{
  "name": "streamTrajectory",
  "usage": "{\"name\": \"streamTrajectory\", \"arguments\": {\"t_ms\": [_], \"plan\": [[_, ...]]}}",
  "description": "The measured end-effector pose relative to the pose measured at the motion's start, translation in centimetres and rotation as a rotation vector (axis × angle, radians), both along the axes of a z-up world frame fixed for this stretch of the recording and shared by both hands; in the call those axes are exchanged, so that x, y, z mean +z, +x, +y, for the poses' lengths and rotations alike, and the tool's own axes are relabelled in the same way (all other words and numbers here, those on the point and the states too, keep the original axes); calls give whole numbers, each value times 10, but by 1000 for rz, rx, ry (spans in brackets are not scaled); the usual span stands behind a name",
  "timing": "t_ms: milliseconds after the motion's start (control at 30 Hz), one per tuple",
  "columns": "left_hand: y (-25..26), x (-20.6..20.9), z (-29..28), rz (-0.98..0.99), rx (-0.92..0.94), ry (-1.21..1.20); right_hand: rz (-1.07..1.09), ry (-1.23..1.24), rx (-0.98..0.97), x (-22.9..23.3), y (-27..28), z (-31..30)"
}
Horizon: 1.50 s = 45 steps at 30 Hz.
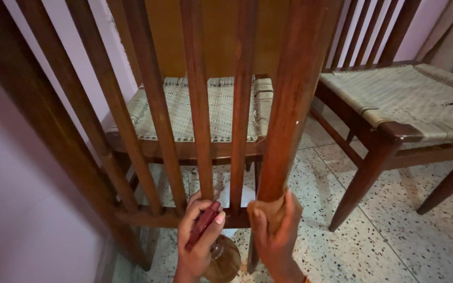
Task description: The person sprays a liquid onto a wooden chair and wipes the backrest, spindles, and legs with a cloth.
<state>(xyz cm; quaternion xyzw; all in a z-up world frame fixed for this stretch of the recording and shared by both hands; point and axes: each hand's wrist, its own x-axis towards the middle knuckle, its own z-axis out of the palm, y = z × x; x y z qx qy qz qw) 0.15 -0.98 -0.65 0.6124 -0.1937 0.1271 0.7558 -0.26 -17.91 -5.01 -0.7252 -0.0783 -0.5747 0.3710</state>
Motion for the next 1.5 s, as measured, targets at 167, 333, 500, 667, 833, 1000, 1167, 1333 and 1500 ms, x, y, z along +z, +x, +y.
{"name": "streamTrajectory", "arguments": {"t_ms": [167,333,500,667,833,1000,1167,1333,1500], "plan": [[0,2,1,20,-14,7,-54,92,29,52,0,3],[4,3,1,-53,1,23,-35,123,11,39,7,6],[4,1,-1,9,3,8,8,43,13,-19,13,4],[1,3,1,-54,3,24,127,61,55,-34,6,-1],[4,1,2,-174,67,125,9,21,60,13,10,-5],[4,4,0,24,29,61,5,192,132,43,9,1],[6,2,0,-116,58,98,-22,79,46,11,15,-2],[5,-2,-1,-23,47,66,92,58,100,-32,7,-3],[-1,5,-2,-75,33,81,128,91,96,-16,-7,-2]]}}
